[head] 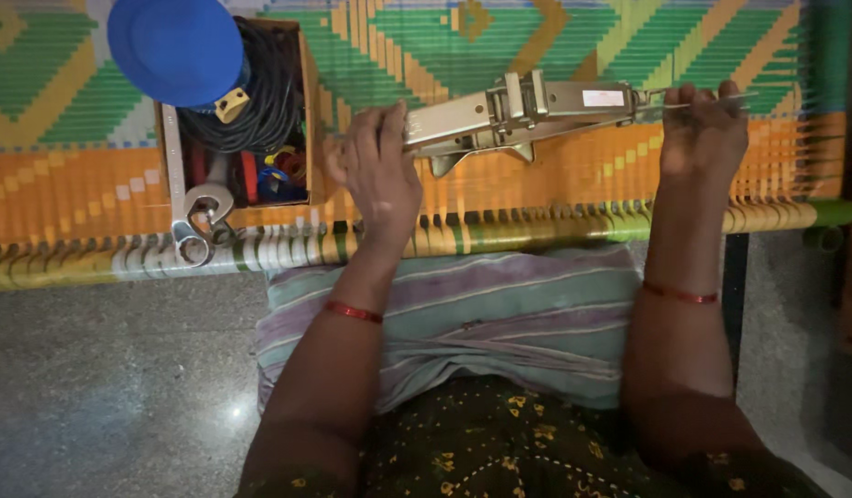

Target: The person sits on the floor and uses a wrench to tighten a bolt on a metal hardware component placed on a woven cot. They repeatedly adjust the wrench and reposition the component to secure the bolt.

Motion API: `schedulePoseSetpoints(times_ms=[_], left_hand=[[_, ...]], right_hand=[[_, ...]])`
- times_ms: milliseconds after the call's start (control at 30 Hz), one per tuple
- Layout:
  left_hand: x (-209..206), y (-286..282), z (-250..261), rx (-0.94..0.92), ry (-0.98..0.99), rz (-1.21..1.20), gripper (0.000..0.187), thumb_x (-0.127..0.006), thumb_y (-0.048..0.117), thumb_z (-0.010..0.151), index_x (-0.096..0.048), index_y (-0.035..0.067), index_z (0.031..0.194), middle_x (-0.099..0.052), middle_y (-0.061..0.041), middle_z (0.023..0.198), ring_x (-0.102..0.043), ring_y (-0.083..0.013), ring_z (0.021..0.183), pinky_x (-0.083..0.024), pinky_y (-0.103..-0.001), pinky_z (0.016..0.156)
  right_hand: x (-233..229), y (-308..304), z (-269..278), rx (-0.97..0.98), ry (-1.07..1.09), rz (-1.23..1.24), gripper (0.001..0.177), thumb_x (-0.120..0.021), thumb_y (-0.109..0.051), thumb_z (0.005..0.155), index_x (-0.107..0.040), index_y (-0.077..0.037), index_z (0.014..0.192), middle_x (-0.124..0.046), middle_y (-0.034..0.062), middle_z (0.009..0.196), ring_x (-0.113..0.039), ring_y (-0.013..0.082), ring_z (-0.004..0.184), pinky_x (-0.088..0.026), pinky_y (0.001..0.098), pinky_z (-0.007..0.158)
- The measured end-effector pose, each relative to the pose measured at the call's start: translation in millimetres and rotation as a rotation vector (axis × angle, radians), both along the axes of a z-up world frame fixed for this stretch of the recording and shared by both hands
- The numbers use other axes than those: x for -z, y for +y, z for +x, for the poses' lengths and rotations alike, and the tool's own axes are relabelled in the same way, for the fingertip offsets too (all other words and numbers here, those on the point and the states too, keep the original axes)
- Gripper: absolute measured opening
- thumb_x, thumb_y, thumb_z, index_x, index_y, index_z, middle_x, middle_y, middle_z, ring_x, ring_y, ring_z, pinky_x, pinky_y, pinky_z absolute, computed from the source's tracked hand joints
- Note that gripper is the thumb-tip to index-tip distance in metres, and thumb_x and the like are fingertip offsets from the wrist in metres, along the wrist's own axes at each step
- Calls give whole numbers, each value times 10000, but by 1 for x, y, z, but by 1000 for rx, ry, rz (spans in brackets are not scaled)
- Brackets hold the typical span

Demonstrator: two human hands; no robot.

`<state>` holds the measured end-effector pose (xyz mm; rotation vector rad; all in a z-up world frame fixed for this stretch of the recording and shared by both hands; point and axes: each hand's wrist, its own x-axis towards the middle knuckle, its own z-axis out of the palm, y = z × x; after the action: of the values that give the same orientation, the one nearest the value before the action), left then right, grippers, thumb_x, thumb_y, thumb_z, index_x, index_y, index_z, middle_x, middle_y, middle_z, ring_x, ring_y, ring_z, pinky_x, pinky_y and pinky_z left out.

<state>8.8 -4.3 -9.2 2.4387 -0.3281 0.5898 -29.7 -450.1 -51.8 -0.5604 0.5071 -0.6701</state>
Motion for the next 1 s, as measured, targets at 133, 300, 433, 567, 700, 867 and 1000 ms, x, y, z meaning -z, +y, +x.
schedulePoseSetpoints(times_ms=[133,300,433,567,700,867,1000], left_hand=[[-2,-2,1,-14,76,15,603,-714,71,892,-561,158,1469,-533,-71,1390,-474,-259,1401,-205,-480,1125],[-5,1,1,-29,40,27,618,-722,33,887,-567,166,1470,-536,-56,1386,-478,-233,1400,-214,-474,1132],[-8,3,1,-20,41,2,599,-728,52,898,-569,168,1464,-535,-54,1383,-477,-242,1390,-220,-460,1123],[-10,5,2,-7,60,-24,597,-730,68,899,-571,182,1463,-540,-48,1385,-479,-238,1383,-221,-456,1112],[-10,7,3,9,88,-22,610,-718,69,880,-570,178,1462,-532,-66,1398,-463,-250,1388,-221,-460,1099],[-11,7,3,14,61,-11,637,-693,39,881,-557,168,1490,-519,-65,1408,-450,-249,1403,-221,-467,1121],[-14,8,1,21,93,-54,660,-710,50,856,-553,186,1482,-525,-47,1398,-459,-232,1398,-223,-466,1118]], right_hand=[[-19,20,-1,12,89,-58,709,-564,227,890,-293,32,1516,-536,213,1038,-623,367,931,-595,530,864],[-22,38,4,42,119,-157,697,-587,234,889,-299,46,1495,-509,180,1072,-596,311,940,-610,464,861],[-14,45,5,22,126,-341,619,-585,237,879,-377,51,1432,-463,148,1065,-568,292,942,-550,413,788],[-10,49,5,-1,36,-399,508,-595,227,888,-431,-16,1303,-511,136,1148,-588,268,1023,-560,406,882],[-11,56,7,-107,-12,-603,427,-628,219,952,-496,-60,1246,-505,98,1162,-552,228,1080,-527,402,987],[-16,72,7,-174,3,-893,408,-597,199,928,-519,-99,1196,-509,61,1056,-499,188,960,-448,328,891],[-22,75,4,-213,-43,-906,390,-612,208,951,-514,-96,1174,-512,49,1053,-508,181,982,-444,326,905]])
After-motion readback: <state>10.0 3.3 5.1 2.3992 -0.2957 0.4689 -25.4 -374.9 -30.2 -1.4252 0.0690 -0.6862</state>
